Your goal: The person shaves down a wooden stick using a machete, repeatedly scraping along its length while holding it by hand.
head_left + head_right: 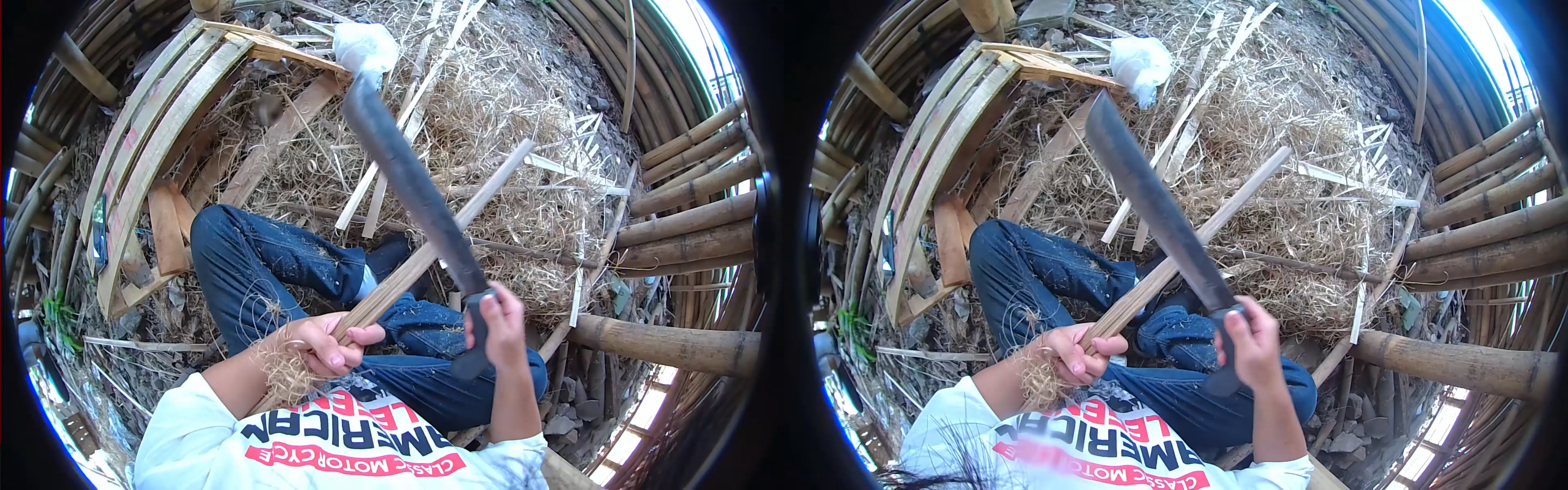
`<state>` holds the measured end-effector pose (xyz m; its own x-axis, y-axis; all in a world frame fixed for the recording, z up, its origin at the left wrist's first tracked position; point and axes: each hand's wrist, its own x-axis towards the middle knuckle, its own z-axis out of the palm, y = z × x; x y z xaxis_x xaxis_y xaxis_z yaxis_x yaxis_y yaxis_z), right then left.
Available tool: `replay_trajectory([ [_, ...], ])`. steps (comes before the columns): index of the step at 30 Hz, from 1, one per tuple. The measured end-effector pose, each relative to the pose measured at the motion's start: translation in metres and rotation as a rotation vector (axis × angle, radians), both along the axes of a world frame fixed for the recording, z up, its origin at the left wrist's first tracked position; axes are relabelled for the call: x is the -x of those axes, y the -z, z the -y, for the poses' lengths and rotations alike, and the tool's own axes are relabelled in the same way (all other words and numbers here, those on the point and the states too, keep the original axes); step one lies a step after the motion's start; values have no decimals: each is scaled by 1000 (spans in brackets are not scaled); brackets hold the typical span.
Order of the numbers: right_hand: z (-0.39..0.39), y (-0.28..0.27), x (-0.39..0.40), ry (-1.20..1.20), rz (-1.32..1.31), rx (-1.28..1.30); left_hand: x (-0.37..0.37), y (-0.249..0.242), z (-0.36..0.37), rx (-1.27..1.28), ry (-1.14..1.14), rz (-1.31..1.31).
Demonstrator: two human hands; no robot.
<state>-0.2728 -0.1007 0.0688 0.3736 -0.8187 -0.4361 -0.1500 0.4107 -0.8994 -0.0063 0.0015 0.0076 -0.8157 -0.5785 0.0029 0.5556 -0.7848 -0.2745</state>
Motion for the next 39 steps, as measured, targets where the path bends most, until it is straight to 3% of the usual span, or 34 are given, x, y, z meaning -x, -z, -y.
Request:
replay_trajectory([
  [2, 1, 4, 6, 63, 90, 5, 1, -5, -4, 62, 12, -36],
  [6, -13, 10, -7, -112, -18, -26, 1, 2, 0, -17, -9, -1],
  [12, 0, 6, -2, 108, 13, 77, -1, -3, -7, -9, -5, -81],
  [19, -4, 11, -3, -26, -32, -5, -2, 2, -10, -72, -11, -65],
  [28, -5, 4, -4, 71, -60, 73, 2, -3, -3, -59, 8, -53],
  [32, -5, 9, -5, -88, -73, 45, -5, -1, -7, -90, -27, -8],
  [36, 2, 8, -1, 51, -3, 63, -5, -5, -7, -22, -13, -49],
  [39, -13, 6, -6, -124, -59, -20, -1, 1, -1, -16, -9, -46],
])
